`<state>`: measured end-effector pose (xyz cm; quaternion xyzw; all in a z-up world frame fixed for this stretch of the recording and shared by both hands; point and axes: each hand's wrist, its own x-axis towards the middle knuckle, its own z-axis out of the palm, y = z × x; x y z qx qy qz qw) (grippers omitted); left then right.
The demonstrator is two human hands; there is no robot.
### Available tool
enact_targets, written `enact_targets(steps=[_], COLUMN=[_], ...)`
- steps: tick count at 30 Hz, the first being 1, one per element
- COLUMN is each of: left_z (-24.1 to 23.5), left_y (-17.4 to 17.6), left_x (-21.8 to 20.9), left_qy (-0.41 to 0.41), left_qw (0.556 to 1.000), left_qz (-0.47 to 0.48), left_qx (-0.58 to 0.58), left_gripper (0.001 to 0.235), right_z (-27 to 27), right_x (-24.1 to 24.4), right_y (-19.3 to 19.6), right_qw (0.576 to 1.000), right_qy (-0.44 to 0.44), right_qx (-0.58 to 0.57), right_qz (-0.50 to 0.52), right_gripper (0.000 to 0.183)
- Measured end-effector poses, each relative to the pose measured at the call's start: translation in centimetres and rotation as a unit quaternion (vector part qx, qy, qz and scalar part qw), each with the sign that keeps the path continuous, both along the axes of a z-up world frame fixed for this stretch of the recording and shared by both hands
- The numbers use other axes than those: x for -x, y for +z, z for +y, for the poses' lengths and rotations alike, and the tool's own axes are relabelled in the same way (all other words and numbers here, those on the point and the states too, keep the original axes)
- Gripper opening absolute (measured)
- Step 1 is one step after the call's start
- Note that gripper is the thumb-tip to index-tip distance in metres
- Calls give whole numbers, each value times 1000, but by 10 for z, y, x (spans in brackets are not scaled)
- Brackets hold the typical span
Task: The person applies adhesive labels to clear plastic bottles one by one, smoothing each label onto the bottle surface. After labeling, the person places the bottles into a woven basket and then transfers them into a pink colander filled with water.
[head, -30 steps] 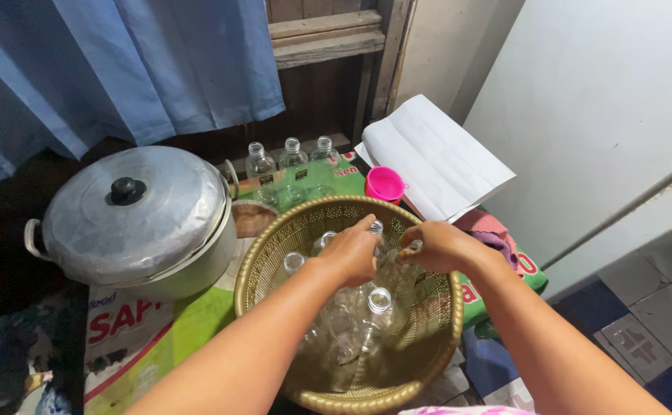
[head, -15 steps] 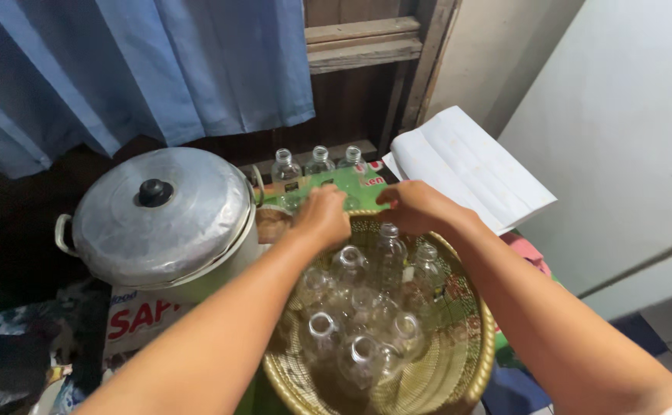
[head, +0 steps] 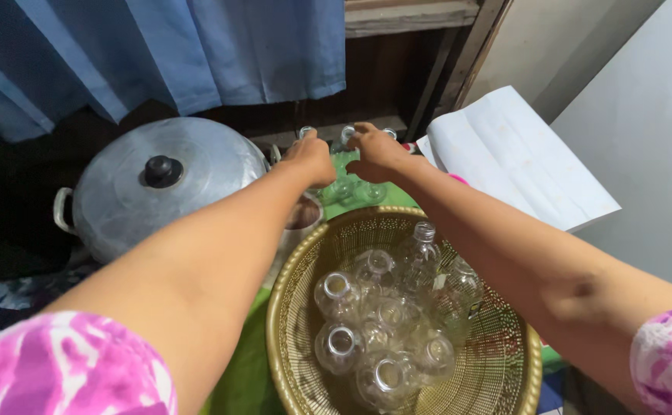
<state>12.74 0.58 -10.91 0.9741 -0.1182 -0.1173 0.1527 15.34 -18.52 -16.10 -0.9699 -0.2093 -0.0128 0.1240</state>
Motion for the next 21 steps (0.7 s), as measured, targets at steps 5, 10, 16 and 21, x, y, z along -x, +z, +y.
enact_targets(steps=[5, 10, 16, 21], left_z=[1, 2, 0, -3], left_y=[-17, -31, -28, 12], left_x=[-21, -29, -14, 12], left_qy=[-26, 13, 17, 14], left_qw=[998, 999, 999, 999], left_qz=[42, 40, 28, -37], left_qx=[-33, 7, 12, 33], left_gripper=[46, 56, 52, 54], right_z=[-1, 6, 14, 8], right_x=[-26, -25, -1, 28], right_y=[-19, -21, -15, 33], right_qw=[998, 996, 998, 999], right_qy=[55, -4, -22, -30], right_qx=[39, 82, 43, -30], right_qz=[-7, 47, 45, -18], right_gripper=[63, 52, 44, 42])
